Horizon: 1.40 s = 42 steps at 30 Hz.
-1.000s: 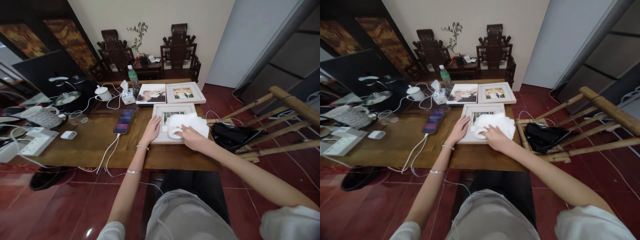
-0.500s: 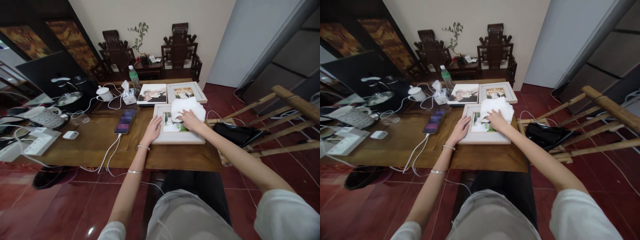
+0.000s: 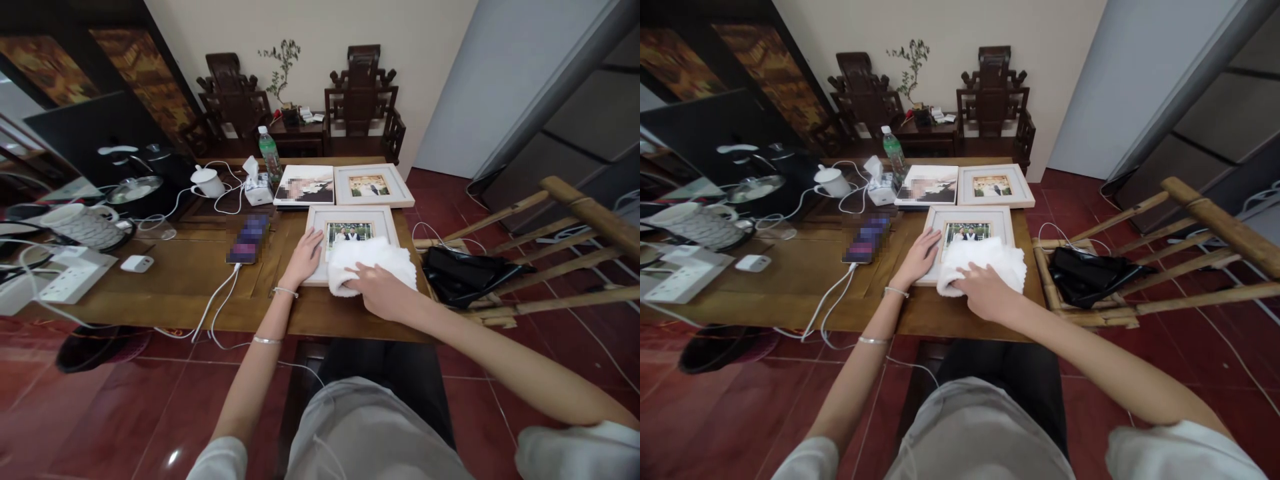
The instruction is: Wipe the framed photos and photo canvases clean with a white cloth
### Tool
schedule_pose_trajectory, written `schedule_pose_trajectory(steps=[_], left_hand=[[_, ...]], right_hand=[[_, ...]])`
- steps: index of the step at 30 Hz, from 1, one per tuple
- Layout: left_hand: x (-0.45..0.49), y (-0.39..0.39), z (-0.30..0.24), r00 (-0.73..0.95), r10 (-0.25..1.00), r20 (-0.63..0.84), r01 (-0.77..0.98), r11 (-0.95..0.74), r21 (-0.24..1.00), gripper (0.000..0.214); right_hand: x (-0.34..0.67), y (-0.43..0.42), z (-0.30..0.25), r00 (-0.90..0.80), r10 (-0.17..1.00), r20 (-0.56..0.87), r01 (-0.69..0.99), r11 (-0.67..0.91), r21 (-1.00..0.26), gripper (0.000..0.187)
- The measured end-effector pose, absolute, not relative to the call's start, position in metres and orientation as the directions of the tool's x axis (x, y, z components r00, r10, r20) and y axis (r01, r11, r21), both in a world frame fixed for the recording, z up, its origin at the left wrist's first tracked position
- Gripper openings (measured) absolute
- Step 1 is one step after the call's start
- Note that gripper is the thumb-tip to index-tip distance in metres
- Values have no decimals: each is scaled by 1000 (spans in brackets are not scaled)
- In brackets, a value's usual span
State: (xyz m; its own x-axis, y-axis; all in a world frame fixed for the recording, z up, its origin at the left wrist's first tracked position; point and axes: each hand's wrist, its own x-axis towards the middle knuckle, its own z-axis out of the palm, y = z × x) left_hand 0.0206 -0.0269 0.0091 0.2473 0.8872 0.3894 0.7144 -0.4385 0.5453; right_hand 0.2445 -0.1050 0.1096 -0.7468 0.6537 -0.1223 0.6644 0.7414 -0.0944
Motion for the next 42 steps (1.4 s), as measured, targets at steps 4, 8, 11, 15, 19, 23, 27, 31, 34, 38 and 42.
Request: schedule_pose_trajectory(steps=[4, 8, 11, 15, 19, 23, 27, 31, 34, 38, 42], left_hand=[[21, -27, 9, 249, 890, 383, 707, -437, 556, 42], [20, -27, 8, 243, 888, 390, 705, -438, 558, 41], [20, -27, 9, 248, 891, 381, 705, -435, 560, 41], [19, -27, 9, 247, 894, 374, 705, -430, 563, 41], [21, -27, 9, 245, 892, 381, 700, -434, 567, 41], [23, -26, 9, 239, 889, 391, 711, -434, 553, 41], [24, -27, 11, 239, 891, 386, 711, -431, 556, 42], [25, -28, 14, 193, 921, 339, 670, -376, 640, 43], [25, -28, 15, 119, 956, 268, 610, -283, 740, 52], [25, -27, 17, 88, 972, 220, 526, -233, 818, 61], [24, -28, 16, 117, 960, 255, 538, -277, 796, 65]], right_hand=[[242, -62, 79, -716, 695, -64, 698, 713, -70, 63], [243, -3, 67, -669, 737, 92, 736, 675, -58, 63], [238, 28, 68, -624, 769, 138, 774, 633, -24, 64], [229, 34, 70, -608, 790, 84, 793, 609, 13, 62], [229, 1, 76, -651, 759, -7, 759, 651, 8, 61], [239, -46, 96, -718, 685, -123, 695, 715, -76, 59], [243, -85, 116, -769, 599, -222, 636, 753, -168, 57], [235, -102, 110, -816, 560, -143, 577, 803, -146, 58], [222, -93, 93, -792, 598, -119, 608, 791, -72, 57], [199, -61, 76, -761, 640, -107, 641, 767, 31, 47], [182, -20, 72, -731, 682, 28, 680, 724, 116, 39]])
